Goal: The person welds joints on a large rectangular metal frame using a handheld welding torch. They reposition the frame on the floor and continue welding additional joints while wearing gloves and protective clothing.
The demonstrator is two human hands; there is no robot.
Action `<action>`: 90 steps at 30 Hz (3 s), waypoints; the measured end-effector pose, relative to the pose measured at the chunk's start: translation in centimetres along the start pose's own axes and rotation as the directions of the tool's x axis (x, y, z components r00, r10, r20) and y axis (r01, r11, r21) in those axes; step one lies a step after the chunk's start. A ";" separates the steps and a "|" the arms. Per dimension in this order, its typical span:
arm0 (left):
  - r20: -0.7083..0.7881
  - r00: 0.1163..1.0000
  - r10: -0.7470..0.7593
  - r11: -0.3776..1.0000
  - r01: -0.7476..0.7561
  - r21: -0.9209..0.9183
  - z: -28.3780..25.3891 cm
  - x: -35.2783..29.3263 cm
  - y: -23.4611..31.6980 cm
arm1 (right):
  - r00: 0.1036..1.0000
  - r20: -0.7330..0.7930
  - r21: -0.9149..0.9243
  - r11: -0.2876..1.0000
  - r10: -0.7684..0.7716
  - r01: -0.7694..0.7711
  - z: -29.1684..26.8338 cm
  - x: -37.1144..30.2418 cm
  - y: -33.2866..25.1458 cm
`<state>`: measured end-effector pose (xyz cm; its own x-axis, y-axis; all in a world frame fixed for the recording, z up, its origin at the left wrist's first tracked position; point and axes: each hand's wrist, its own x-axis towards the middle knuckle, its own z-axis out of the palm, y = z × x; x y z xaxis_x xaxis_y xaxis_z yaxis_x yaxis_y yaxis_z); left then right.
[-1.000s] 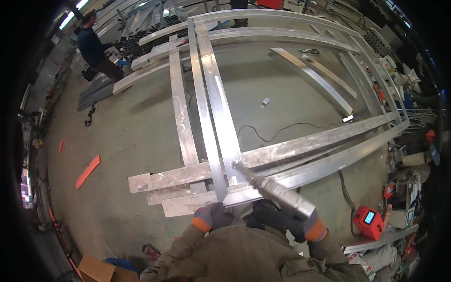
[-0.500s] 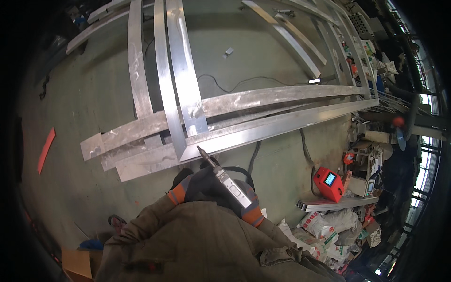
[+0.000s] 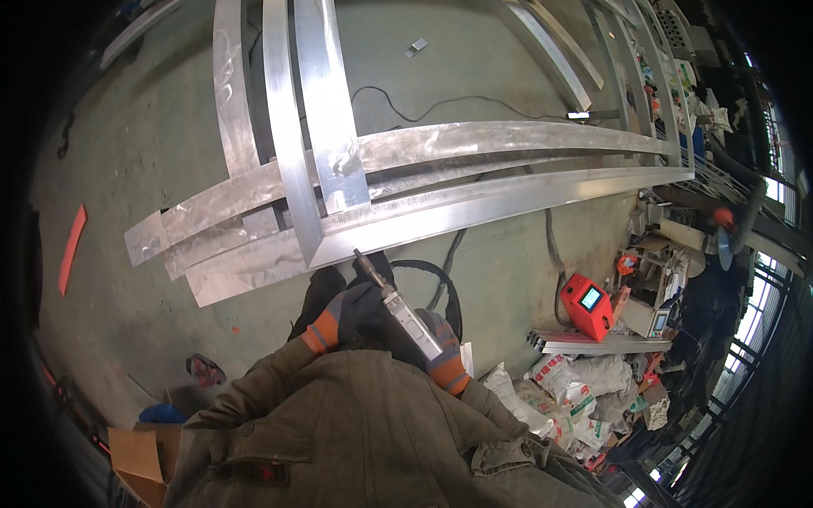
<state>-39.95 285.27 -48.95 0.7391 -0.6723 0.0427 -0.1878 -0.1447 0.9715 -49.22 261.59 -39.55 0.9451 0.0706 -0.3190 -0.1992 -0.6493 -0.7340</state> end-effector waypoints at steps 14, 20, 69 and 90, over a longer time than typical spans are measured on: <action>0.166 0.915 -0.367 0.811 0.402 -0.424 -1.3 0.0 1.6 | 0.975 0.136 0.022 0.984 0.174 -0.178 1.7 -0.4 2.8; 0.096 0.974 -0.204 0.944 0.222 -0.245 -1.2 -0.4 0.7 | 0.990 0.078 0.037 0.992 0.117 -0.121 1.8 0.3 0.7; 0.285 0.958 0.038 0.800 0.141 -0.583 -0.8 3.7 -0.4 | 0.898 -0.412 -0.225 0.972 -0.152 0.061 -4.9 0.6 -9.0; -0.113 0.938 -0.328 0.930 0.341 0.136 -3.0 -3.1 1.5 | 0.790 -0.612 0.470 0.822 0.040 0.322 -6.5 5.6 -23.0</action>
<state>-40.58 289.32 -46.90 0.8277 -0.5013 -0.2521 -0.0102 -0.4626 0.8865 -37.64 271.98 -20.58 0.8972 -0.4333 0.0854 0.0193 -0.1547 -0.9878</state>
